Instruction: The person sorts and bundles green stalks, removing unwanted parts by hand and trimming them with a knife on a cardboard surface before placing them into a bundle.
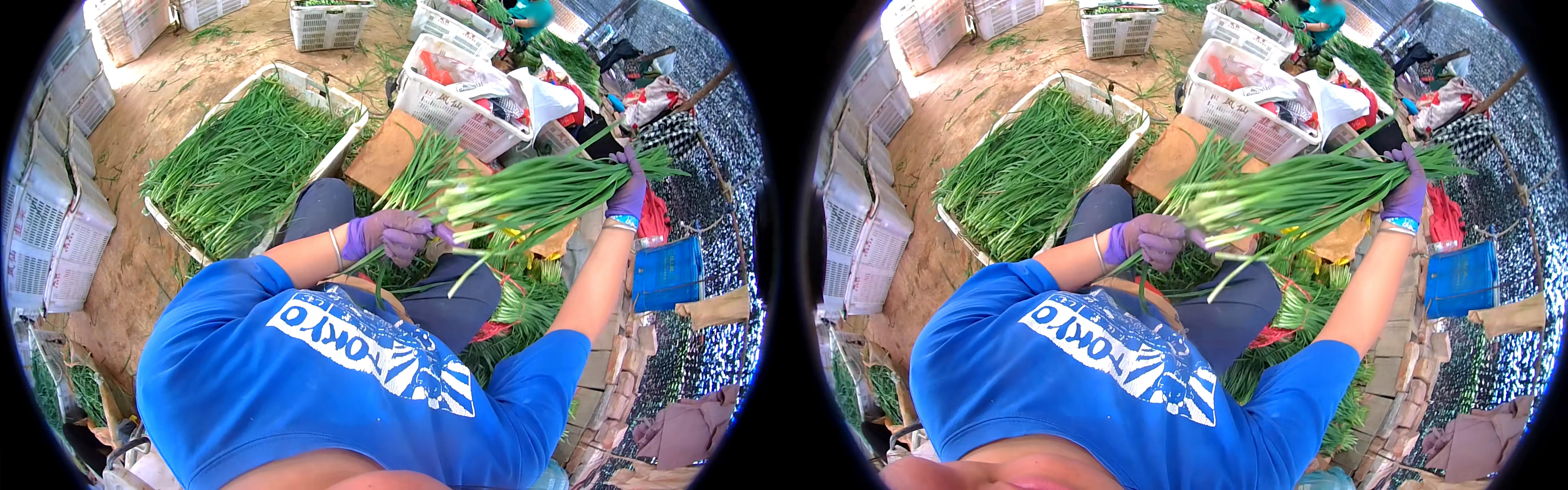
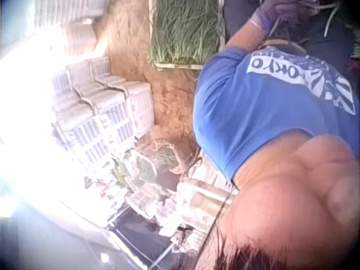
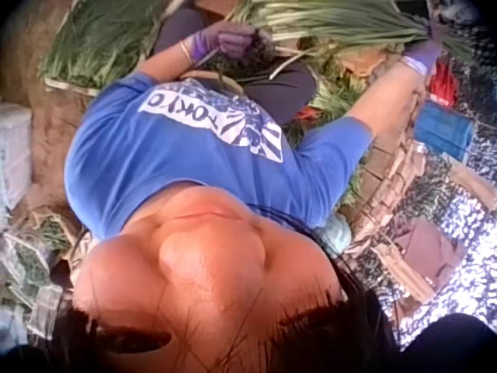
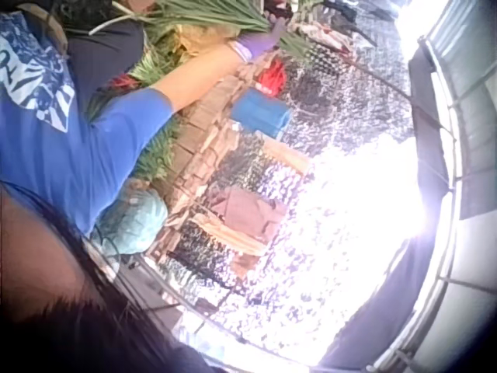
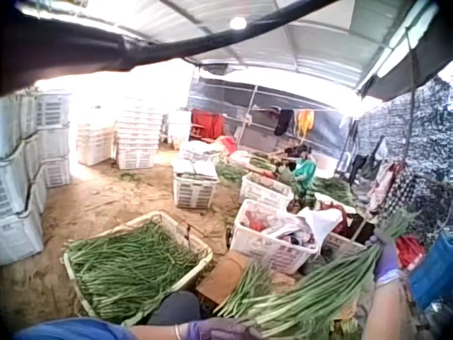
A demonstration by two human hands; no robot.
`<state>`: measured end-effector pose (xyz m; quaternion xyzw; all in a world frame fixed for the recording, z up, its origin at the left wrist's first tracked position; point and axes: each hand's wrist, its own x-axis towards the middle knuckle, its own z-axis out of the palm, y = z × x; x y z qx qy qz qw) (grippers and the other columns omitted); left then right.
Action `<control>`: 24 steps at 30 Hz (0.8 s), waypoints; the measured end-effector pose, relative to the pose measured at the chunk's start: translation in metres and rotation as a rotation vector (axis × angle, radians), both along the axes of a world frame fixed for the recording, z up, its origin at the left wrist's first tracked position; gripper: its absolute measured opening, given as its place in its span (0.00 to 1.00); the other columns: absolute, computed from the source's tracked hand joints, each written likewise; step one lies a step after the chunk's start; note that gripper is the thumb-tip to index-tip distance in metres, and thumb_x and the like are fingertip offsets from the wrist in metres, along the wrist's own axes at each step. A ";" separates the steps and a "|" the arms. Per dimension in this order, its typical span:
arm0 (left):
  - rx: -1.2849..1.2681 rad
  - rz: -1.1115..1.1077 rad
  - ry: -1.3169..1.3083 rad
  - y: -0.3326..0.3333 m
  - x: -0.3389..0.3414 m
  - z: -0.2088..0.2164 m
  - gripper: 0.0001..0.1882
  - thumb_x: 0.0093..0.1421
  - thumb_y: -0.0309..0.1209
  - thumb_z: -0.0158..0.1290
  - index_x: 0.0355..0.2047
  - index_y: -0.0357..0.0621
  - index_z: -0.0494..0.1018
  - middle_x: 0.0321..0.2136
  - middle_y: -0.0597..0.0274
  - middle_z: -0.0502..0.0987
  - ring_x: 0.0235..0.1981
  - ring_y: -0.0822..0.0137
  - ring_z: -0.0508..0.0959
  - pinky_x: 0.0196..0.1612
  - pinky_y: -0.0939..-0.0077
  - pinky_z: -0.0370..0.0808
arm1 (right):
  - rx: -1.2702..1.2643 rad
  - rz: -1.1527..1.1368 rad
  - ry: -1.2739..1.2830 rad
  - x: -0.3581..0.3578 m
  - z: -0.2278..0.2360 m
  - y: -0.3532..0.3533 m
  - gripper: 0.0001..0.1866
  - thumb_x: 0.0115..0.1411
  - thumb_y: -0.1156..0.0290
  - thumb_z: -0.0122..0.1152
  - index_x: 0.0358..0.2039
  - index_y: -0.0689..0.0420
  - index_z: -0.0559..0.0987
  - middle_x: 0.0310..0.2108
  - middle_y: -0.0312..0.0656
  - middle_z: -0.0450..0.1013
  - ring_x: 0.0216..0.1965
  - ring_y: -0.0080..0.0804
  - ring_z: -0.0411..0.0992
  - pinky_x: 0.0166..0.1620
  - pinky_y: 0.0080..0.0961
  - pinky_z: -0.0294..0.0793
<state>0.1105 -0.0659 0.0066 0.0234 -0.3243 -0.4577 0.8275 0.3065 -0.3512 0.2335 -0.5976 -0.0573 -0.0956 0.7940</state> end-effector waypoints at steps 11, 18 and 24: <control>0.975 0.758 -0.436 0.051 -0.029 0.013 0.24 0.60 0.35 0.40 0.56 0.43 0.54 0.16 0.68 0.67 0.17 0.79 0.65 0.22 0.85 0.63 | -0.200 -0.182 -0.126 0.020 0.000 -0.082 0.15 0.55 0.64 0.51 0.24 0.66 0.73 0.23 0.45 0.71 0.25 0.31 0.70 0.33 0.25 0.70; 1.466 0.958 -1.518 0.006 -0.009 0.058 0.43 0.43 0.42 0.58 0.57 0.49 0.49 0.41 0.46 0.69 0.41 0.47 0.70 0.43 0.63 0.67 | -0.611 0.033 -0.309 -0.038 -0.010 -0.003 0.10 0.52 0.69 0.56 0.19 0.61 0.74 0.19 0.36 0.71 0.20 0.23 0.67 0.28 0.19 0.67; 1.074 1.734 -1.047 -0.034 0.005 0.104 0.54 0.39 0.39 0.61 0.59 0.44 0.38 0.49 0.42 0.61 0.45 0.46 0.67 0.49 0.65 0.64 | -0.652 0.421 -0.207 -0.134 -0.009 0.089 0.09 0.53 0.69 0.55 0.22 0.61 0.73 0.18 0.39 0.71 0.22 0.24 0.70 0.31 0.20 0.69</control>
